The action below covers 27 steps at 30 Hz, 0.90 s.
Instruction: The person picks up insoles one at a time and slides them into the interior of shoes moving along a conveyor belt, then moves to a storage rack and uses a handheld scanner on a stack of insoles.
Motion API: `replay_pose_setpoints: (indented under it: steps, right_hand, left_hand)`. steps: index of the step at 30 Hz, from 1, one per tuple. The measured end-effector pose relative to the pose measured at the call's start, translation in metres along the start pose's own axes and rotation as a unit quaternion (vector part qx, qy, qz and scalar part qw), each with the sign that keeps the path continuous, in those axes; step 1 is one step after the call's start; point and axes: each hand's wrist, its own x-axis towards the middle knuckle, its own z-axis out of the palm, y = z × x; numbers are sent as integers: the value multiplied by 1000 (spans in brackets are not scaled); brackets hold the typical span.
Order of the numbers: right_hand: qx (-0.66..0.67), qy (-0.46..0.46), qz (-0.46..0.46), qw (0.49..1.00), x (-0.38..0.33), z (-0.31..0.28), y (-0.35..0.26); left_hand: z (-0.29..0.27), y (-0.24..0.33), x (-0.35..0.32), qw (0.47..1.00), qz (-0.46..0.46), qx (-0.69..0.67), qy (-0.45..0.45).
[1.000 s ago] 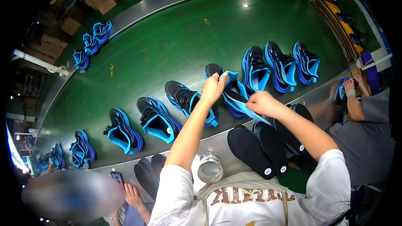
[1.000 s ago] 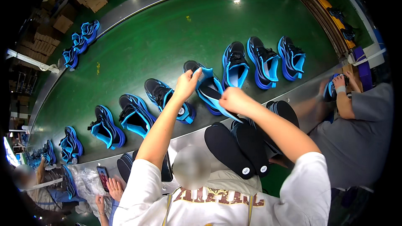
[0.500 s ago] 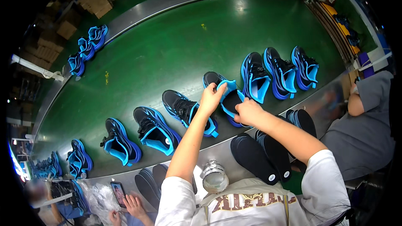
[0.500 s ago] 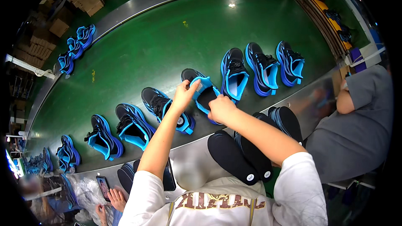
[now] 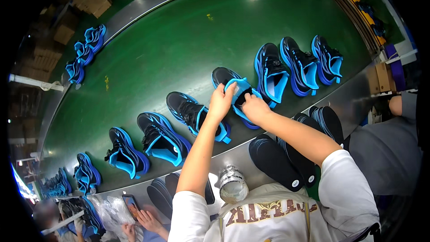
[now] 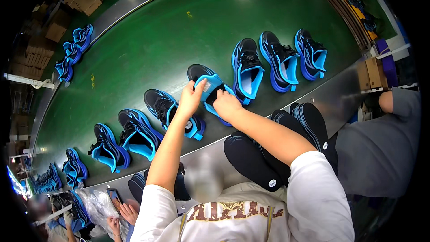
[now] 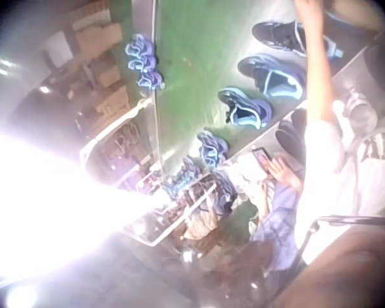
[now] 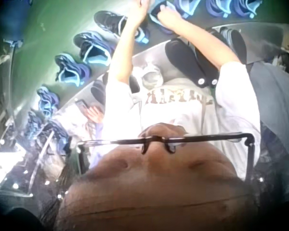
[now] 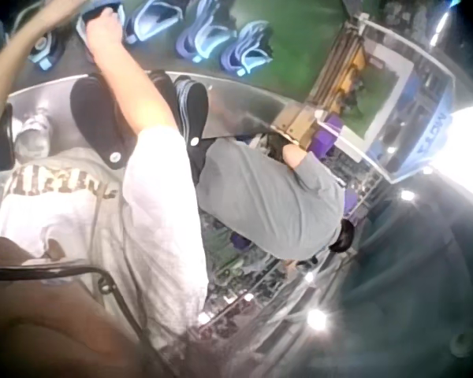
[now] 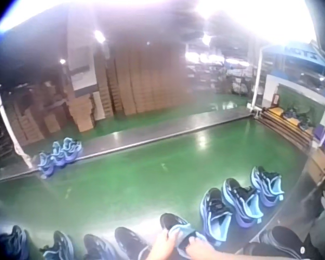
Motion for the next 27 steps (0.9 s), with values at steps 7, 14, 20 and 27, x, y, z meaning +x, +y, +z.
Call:
replay_pose_setpoints:
  steps: [7,14,20,27]
  right_hand:
    - [21,44,9,999,1,3,6]
    - [-81,-222,-57,970,15,-17,7]
    - [-130,-275,-101,947,19,-7,11]
    - [-129,-296,-185,928,31,-32,12]
  left_hand:
    - [3,1,-3,998,9,63,10]
    - [4,-3,-3,999,5,53,4]
    - [3,1,-4,998,-3,57,5]
    - [10,24,-10,976,53,166,131]
